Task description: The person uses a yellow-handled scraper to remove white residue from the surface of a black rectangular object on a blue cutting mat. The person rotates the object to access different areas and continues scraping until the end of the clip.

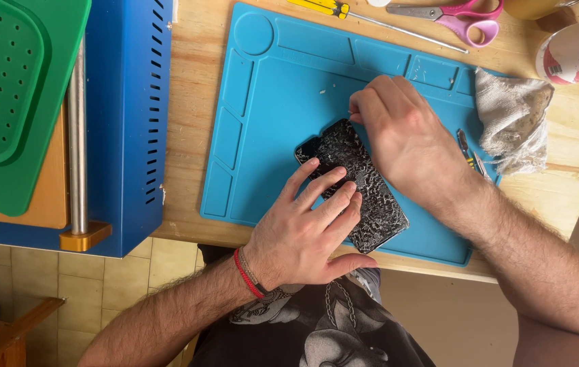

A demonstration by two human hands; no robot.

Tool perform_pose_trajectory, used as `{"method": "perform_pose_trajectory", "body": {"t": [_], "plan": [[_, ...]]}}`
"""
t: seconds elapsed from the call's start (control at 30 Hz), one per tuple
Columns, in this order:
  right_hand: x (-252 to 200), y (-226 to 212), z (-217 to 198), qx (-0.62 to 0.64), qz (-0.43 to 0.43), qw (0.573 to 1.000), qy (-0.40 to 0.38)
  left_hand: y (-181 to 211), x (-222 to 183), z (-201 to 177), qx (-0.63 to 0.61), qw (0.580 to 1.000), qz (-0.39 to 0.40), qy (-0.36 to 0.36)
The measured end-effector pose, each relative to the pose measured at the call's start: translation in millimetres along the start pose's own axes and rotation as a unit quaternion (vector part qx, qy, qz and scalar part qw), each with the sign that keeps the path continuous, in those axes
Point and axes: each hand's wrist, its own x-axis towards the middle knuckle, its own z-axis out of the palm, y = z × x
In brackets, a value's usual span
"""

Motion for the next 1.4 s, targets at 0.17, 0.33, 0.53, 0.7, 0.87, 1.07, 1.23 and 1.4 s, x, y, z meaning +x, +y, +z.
{"method": "perform_pose_trajectory", "body": {"t": [0.17, 0.33, 0.53, 0.7, 0.87, 1.07, 1.23, 1.4], "plan": [[-14.4, 8.4, -23.6, 0.075, 0.044, 0.994, 0.066, 0.1, 1.1, -1.9, -0.011, 1.0, -0.007, 0.006], [-26.6, 4.8, -58.5, 0.036, 0.056, 0.995, 0.08, 3.0, 10.7, -11.2, -0.065, 0.997, -0.037, -0.006], [-59.2, -11.4, -90.3, 0.08, 0.116, 0.984, 0.106, 4.5, 24.2, -13.2, 0.0, 0.999, -0.039, -0.018], [-88.7, -12.4, -88.0, 0.207, 0.156, 0.954, 0.151, -7.8, 46.0, -20.3, 0.004, 0.999, 0.006, -0.053], [-120.5, -11.1, -63.5, 0.271, 0.173, 0.927, 0.191, -23.8, 56.7, -19.6, -0.015, 0.997, 0.03, -0.066], [-156.3, -15.9, -59.5, 0.106, 0.2, 0.948, 0.225, -38.8, 60.9, -11.1, -0.016, 0.988, 0.092, -0.123], [-176.2, -27.8, -37.4, -0.061, 0.296, 0.932, 0.199, -43.6, 70.2, -22.6, 0.047, 0.98, 0.12, -0.153], [-178.6, -40.9, -19.9, -0.113, 0.334, 0.925, 0.141, -45.2, 81.5, -23.6, 0.058, 0.964, 0.154, -0.207]]}}
